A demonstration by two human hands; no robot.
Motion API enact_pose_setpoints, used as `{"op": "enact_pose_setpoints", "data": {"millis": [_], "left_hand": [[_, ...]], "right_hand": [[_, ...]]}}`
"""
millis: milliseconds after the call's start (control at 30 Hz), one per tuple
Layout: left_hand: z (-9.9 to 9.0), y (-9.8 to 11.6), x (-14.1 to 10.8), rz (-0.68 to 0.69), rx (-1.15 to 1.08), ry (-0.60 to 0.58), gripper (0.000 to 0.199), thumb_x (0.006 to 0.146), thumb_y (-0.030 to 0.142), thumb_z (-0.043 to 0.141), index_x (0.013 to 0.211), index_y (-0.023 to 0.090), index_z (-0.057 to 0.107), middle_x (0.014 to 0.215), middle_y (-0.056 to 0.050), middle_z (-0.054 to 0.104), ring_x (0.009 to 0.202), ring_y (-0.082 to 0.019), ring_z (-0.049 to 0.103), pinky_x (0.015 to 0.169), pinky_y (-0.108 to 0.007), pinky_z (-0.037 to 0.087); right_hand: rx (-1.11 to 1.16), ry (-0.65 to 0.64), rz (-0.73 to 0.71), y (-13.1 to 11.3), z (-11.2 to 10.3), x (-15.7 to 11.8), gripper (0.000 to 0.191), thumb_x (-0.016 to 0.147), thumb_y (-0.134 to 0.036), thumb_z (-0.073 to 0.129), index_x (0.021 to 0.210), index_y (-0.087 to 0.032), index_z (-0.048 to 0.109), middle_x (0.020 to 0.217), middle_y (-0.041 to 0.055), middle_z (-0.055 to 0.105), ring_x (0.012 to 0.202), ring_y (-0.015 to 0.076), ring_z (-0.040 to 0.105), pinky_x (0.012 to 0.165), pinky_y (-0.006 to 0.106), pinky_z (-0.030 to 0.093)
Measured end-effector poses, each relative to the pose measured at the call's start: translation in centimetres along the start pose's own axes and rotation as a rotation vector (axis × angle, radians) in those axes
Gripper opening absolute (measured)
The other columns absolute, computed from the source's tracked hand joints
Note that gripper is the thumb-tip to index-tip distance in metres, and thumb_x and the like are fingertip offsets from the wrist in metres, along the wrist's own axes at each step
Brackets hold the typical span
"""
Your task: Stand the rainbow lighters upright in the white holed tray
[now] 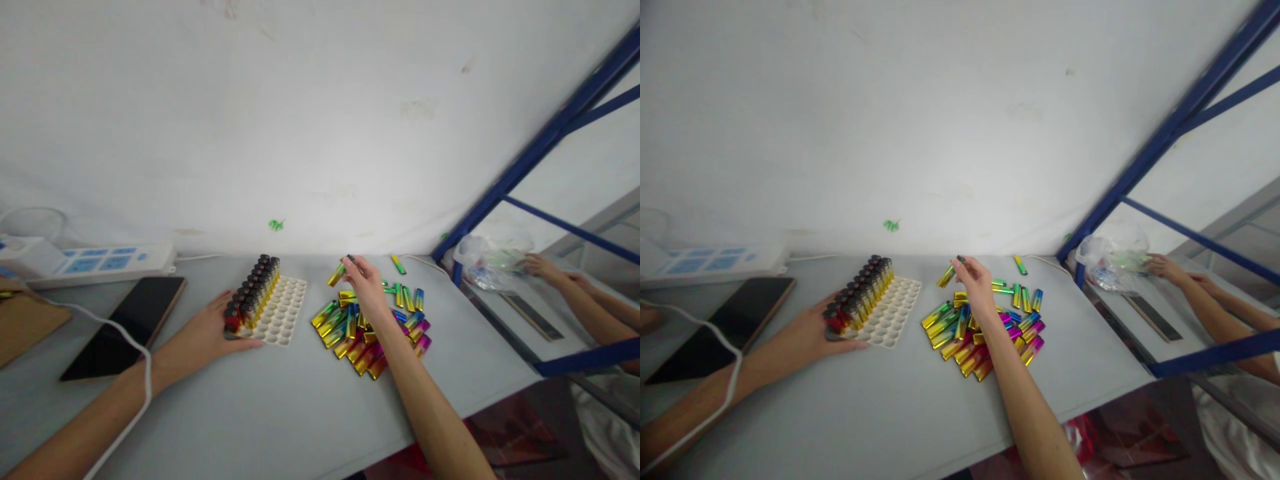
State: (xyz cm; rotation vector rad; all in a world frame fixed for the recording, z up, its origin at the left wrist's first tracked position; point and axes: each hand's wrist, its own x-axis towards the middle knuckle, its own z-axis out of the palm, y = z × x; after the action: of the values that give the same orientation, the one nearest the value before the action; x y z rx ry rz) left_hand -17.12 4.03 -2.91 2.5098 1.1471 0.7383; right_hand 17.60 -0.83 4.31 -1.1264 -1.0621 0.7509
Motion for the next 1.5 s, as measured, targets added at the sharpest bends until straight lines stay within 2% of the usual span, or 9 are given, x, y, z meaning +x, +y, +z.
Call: {"op": "enact_pose_setpoints", "data": {"millis": [100,200,367,700,867,1000,1167,1333,1500], "left_hand": [[-0.5,0.6,0.1,0.032,-0.047,-0.027,0.089,0.072,0.072,0.084,0.143,0.022,0.068,0.147,-0.014,0.071,0.136,-0.038,0.067,0.124,-0.052,0.048],[-1.3,1.7,0.2,0.023,-0.041,-0.069,0.086,0.072,0.064,0.088,0.143,0.020,0.067,0.148,-0.014,0.071,0.136,-0.037,0.067,0.129,-0.052,0.043],[-2.2,3.1,0.3,-0.009,-0.058,-0.089,0.084,0.074,0.056,0.090,0.144,0.019,0.065,0.150,-0.015,0.069,0.137,-0.036,0.066,0.129,-0.052,0.042],[-2.4,3.2,0.4,0.016,-0.144,-0.075,0.085,0.073,0.062,0.089,0.145,0.024,0.063,0.147,-0.014,0.071,0.134,-0.039,0.068,0.127,-0.056,0.045],[-2.3,3.2,0.4,0.023,-0.146,-0.068,0.084,0.073,0.061,0.090,0.143,0.022,0.064,0.145,-0.015,0.072,0.133,-0.038,0.068,0.125,-0.052,0.048],[-2.1,3.0,0.4,0.024,-0.124,-0.077,0.084,0.076,0.062,0.087,0.144,0.020,0.063,0.146,-0.016,0.070,0.134,-0.038,0.066,0.126,-0.055,0.045],[-1.7,2.7,0.4,0.052,-0.144,-0.089,0.083,0.076,0.064,0.087,0.143,0.020,0.064,0.147,-0.015,0.070,0.139,-0.037,0.063,0.128,-0.053,0.042],[-1.7,2.8,0.4,0.048,-0.161,-0.067,0.089,0.072,0.062,0.092,0.146,0.023,0.061,0.145,-0.012,0.072,0.136,-0.035,0.066,0.129,-0.051,0.040],[-1.8,3.0,0.4,0.052,-0.187,-0.039,0.086,0.070,0.057,0.094,0.144,0.025,0.064,0.143,-0.011,0.073,0.133,-0.035,0.068,0.123,-0.046,0.048]], "right_hand": [[0.219,-0.127,0.132,-1.2,2.6,-0.7,0.048,0.083,-0.068,0.081,0.100,-0.027,0.063,0.088,0.0000,0.071,0.072,0.0156,0.064,0.068,0.030,0.055],[0.250,-0.255,0.170,-1.8,4.9,-1.2,0.051,0.085,-0.072,0.077,0.105,-0.029,0.056,0.069,-0.0069,0.059,0.054,0.0125,0.051,0.053,0.024,0.045],[-0.025,-0.146,0.064,0.2,7.1,-3.0,0.054,0.092,-0.077,0.064,0.083,-0.026,0.052,0.061,-0.0085,0.036,0.053,0.0113,0.031,0.048,0.025,0.027],[-0.426,-0.059,0.007,0.7,7.0,-4.9,0.042,0.097,-0.050,0.051,0.065,-0.025,0.042,0.059,-0.0047,0.039,0.062,0.0156,0.042,0.059,0.029,0.030],[-0.472,-0.110,-0.014,0.9,7.1,-4.7,0.050,0.102,-0.061,0.050,0.068,-0.025,0.044,0.059,-0.0051,0.043,0.062,0.0156,0.045,0.062,0.029,0.033],[-0.441,-0.214,-0.035,1.5,7.0,-4.4,0.044,0.105,-0.064,0.049,0.091,-0.025,0.060,0.073,-0.0020,0.059,0.070,0.0178,0.056,0.065,0.030,0.044],[-0.390,-0.320,-0.102,2.1,6.2,-3.4,0.047,0.102,-0.061,0.056,0.124,-0.023,0.072,0.121,0.0135,0.068,0.096,0.0246,0.071,0.072,0.035,0.063],[-0.464,-0.313,-0.196,2.4,6.1,-1.0,0.036,0.100,-0.054,0.062,0.107,-0.023,0.079,0.111,0.0117,0.079,0.105,0.0289,0.074,0.100,0.046,0.060],[-0.354,-0.304,-0.078,3.6,7.6,1.5,0.043,0.094,-0.061,0.068,0.104,-0.021,0.078,0.100,0.0082,0.083,0.095,0.0287,0.077,0.086,0.041,0.062]]}}
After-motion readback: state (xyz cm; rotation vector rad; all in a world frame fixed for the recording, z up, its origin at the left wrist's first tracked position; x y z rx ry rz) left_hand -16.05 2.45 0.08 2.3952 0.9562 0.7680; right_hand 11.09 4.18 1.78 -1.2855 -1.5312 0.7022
